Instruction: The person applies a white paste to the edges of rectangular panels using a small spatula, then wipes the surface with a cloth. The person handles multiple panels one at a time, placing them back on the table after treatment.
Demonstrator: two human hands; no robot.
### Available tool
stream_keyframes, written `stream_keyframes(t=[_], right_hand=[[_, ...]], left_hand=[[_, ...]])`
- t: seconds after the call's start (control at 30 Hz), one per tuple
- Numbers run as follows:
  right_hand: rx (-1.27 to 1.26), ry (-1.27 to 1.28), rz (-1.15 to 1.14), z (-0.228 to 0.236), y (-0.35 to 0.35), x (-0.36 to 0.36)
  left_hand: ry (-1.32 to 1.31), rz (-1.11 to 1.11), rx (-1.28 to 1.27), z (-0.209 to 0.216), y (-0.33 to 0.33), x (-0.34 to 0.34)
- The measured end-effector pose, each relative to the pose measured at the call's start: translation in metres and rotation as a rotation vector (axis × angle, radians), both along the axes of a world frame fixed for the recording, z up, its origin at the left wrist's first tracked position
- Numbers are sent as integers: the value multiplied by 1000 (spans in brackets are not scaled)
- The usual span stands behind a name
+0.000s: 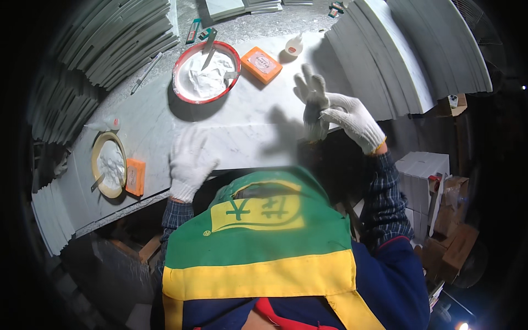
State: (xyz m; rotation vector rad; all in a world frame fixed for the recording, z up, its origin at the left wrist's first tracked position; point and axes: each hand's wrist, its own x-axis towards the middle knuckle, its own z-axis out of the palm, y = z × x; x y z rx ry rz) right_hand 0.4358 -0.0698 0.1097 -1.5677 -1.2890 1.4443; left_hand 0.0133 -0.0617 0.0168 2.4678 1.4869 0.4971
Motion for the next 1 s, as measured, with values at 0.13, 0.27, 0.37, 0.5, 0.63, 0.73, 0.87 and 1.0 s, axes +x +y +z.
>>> stream_keyframes(t=[0.13, 0.27, 0.37, 0.5, 0.63, 0.73, 0.87, 1.0], right_hand=[[-60, 78, 207, -7, 48, 9], [383, -779, -16, -34, 77, -1], [591, -780, -220, -36, 54, -7], [767, -723, 206, -41, -13, -42], [593, -849, 515, -53, -38, -82], [555, -895, 572, -60, -33, -104], [566, -917, 594, -61, -22, -127], [686, -936, 544, -54, -18, -148]], left_hand=[[-94, 196, 26, -16, -8, -48], [-141, 311, 126, -27, -23, -58], [-213, 387, 133, -27, -36, -59], [-415, 491, 44, -22, -44, -62], [-633, 577, 22, -22, -44, -62], [-697, 603, -30, -22, -43, -62], [-742, 612, -40, -20, -39, -63], [-658, 616, -17, -21, -38, -61]])
